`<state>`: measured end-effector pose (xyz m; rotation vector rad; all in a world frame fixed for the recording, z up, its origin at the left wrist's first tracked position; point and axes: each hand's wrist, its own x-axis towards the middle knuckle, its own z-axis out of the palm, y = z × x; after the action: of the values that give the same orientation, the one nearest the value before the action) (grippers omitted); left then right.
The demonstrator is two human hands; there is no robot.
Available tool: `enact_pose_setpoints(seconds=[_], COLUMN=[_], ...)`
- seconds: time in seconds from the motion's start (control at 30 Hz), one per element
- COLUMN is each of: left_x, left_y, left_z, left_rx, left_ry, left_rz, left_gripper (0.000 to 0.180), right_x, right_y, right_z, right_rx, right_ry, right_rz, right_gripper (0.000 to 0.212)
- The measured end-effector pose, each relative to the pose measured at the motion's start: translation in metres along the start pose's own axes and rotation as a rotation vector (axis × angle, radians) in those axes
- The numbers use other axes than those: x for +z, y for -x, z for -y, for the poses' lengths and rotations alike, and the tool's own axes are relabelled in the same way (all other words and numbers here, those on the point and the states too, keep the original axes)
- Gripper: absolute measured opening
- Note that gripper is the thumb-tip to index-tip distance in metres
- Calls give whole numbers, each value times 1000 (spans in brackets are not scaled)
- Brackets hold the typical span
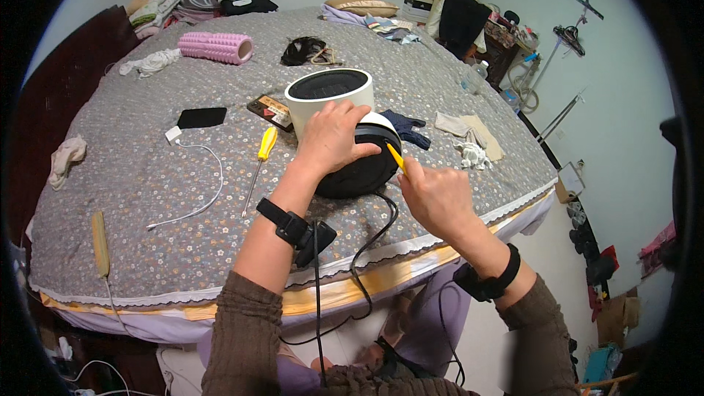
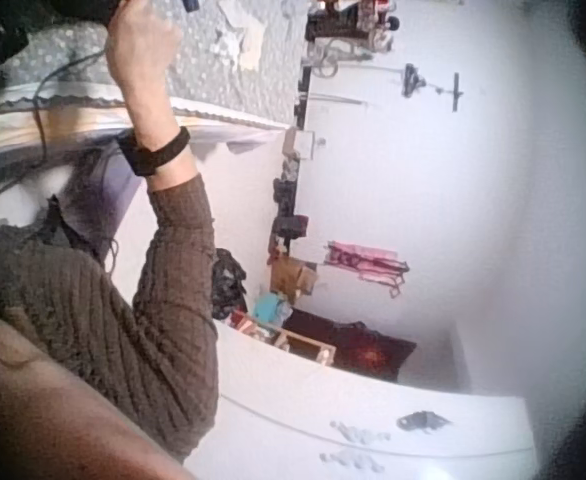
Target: The person uses a yellow plastic pry tool to separate the black base from the white body of a small appliance. They repeatedly insert the tool into the seam, rotate the device, and pry at different points to release the clips holding the base.
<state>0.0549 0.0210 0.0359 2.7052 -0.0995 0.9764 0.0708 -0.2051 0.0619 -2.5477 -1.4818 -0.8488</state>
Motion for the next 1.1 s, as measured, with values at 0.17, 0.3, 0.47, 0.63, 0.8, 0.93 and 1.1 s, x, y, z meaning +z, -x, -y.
enact_pose_setpoints(seconds=[0.17, 0.3, 0.47, 0.63, 0.8, 0.93, 1.1], left_x=[8, 9, 10, 10, 10, 12, 15], left_y=[-1, 0, 1, 2, 4, 3, 5], left_z=[-2, -2, -2, -2, -5, -7, -7], left_rx=[31, 23, 24, 15, 10, 8, -7], left_ry=[-9, -20, -14, 3, -30, -42, -25], left_rz=[-39, -27, -41, -43, -62, -74, -72], left_gripper=[63, 63, 63, 62, 61, 60, 63], right_x=[0, 6, 13, 20, 29, 27, 30], right_y=[0, 2, 3, 8, 8, 8, 8], right_z=[-5, 2, 11, 15, 20, 23, 24], right_rx=[11, 195, 379, 529, 717, 1009, 1368], right_ry=[-19, -149, -455, -698, -995, -1479, -2290], right_rz=[36, 31, -54, -137, -180, -179, -223], right_gripper=[21, 19, 25, 27, 29, 29, 27])
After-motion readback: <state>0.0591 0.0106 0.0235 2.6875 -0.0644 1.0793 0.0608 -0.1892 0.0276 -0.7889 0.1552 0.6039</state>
